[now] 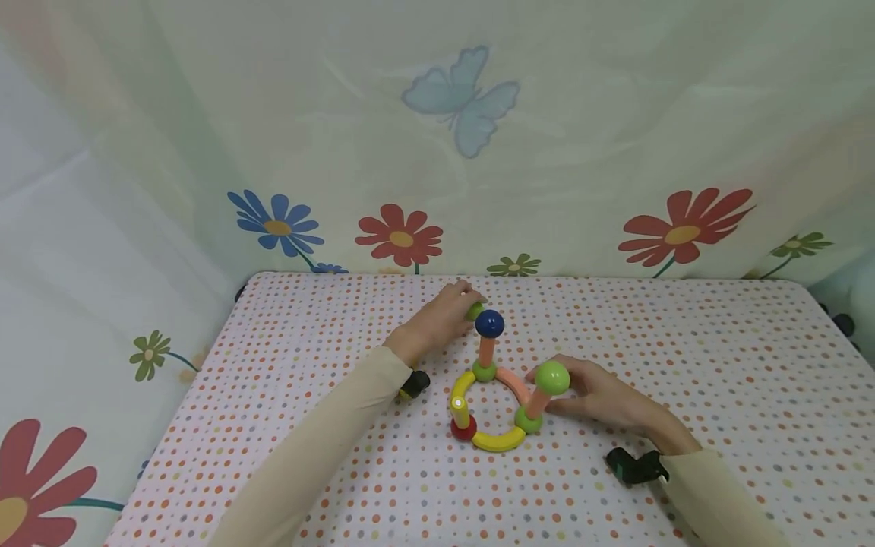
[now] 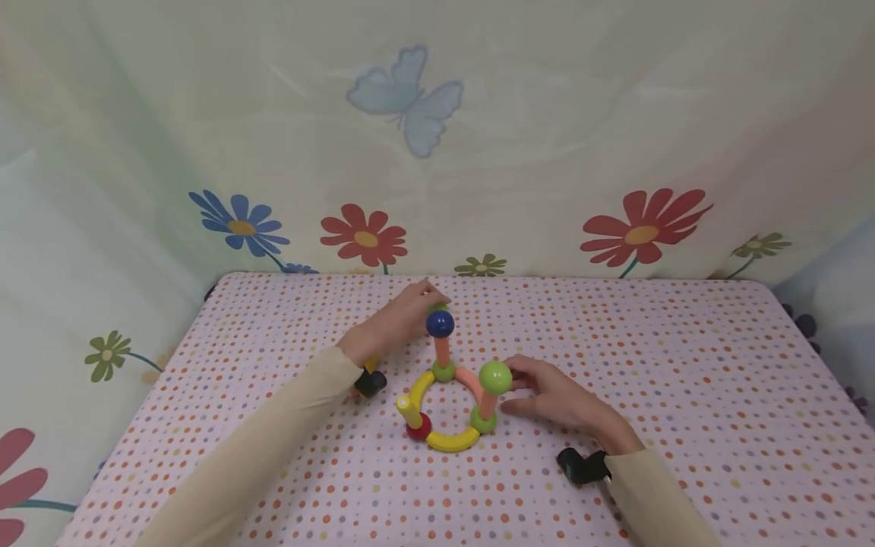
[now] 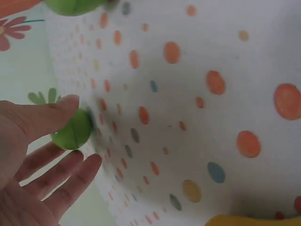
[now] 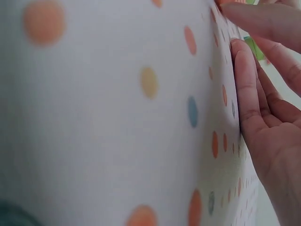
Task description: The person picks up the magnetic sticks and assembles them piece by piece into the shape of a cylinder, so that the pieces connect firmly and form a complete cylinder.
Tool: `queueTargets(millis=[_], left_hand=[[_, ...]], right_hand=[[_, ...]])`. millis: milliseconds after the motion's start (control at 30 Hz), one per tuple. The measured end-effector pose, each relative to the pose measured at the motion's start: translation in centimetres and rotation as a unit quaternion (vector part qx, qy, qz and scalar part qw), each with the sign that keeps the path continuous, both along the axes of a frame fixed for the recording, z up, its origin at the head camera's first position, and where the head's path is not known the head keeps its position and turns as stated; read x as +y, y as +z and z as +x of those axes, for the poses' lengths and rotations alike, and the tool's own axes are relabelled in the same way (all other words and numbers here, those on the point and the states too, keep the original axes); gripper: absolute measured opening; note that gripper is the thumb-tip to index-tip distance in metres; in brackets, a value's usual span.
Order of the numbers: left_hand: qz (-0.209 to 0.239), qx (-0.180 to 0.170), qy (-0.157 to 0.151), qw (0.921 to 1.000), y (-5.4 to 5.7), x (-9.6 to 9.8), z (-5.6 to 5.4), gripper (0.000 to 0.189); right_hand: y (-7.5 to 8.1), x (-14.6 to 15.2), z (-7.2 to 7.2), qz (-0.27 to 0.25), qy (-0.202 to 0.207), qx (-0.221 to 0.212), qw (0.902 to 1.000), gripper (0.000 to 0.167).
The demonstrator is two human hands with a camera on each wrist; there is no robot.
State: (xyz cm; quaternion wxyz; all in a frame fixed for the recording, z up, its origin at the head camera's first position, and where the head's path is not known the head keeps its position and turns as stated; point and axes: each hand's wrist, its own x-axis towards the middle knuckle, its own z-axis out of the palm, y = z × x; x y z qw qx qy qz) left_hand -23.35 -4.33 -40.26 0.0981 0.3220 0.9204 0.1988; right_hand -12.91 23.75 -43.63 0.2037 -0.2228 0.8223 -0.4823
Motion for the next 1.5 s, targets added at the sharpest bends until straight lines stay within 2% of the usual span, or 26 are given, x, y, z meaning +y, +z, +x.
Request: queueTargets(millis=[100,200,300,400,500,567,633,733,833,933,1033,1133,1233,1400,1500], left_hand=[[-0.029,0.011,0.010,0.9995,-0.6,0.2,0.1,0.035],[-0.030,0.020,0.025,0.9990,-0.9,0.0,0.2,0.030],[-0.018,0.014,0.039,0.9990,-0.9,-0.6,0.6,0.028],[0.012,-0.006,0.056,0.9983,-0.4,-1.7,1.6,0.027],[0.061,-0.042,0.075,0.9945,1.1,-3.0,3.1,0.027],[0.085,-0.064,0.084,0.9908,2.4,-4.1,4.6,0.027],[0.101,-0.080,0.089,0.9877,4.1,-5.0,6.2,0.028],[0.107,-0.079,0.091,0.9869,6.8,-5.9,8.7,0.030],[0.117,-0.068,0.072,0.9882,9.2,-6.1,10.9,0.030],[0.109,-0.056,0.034,0.9919,10.6,-5.5,12.7,0.030],[0.087,-0.045,0.004,0.9952,11.1,-4.6,14.0,0.030],[0.065,-0.048,0.001,0.9967,11.1,-3.9,14.7,0.030],[0.057,-0.053,0.006,0.9969,11.0,-3.4,15.0,0.029],[0.054,-0.047,0.007,0.9974,10.9,-3.0,15.2,0.026],[0.052,-0.044,0.006,0.9976,10.9,-3.0,15.2,0.026]], right_hand=[[-0.1,-0.2,0.0,-0.003,-0.001,-0.007,1.0000,0.039],[0.0,-0.4,0.0,-0.002,-0.005,-0.010,0.9999,0.038],[0.0,-0.5,0.1,-0.003,-0.012,-0.013,0.9998,0.038],[0.0,-0.6,0.1,-0.005,-0.020,-0.019,0.9996,0.038],[-0.2,-0.6,0.3,-0.006,-0.029,-0.025,0.9992,0.038],[-0.3,-0.7,0.4,-0.009,-0.025,-0.030,0.9992,0.037],[-0.3,-0.8,0.4,-0.008,-0.021,-0.028,0.9994,0.037],[-0.2,-0.9,0.4,-0.005,-0.020,-0.022,0.9995,0.036],[0.0,-0.8,0.4,0.006,-0.029,-0.016,0.9994,0.036],[0.0,-0.8,0.4,0.008,-0.033,-0.023,0.9992,0.038],[-0.1,-0.7,0.3,0.006,-0.030,-0.031,0.9990,0.042],[-0.2,-0.5,0.4,-0.003,-0.023,-0.035,0.9991,0.050],[-0.3,-0.3,0.4,-0.015,0.002,-0.021,0.9997,0.056],[-0.2,-0.1,0.7,-0.028,0.040,-0.011,0.9987,0.054],[-0.2,-0.2,0.9,-0.021,0.029,-0.011,0.9993,0.054]])
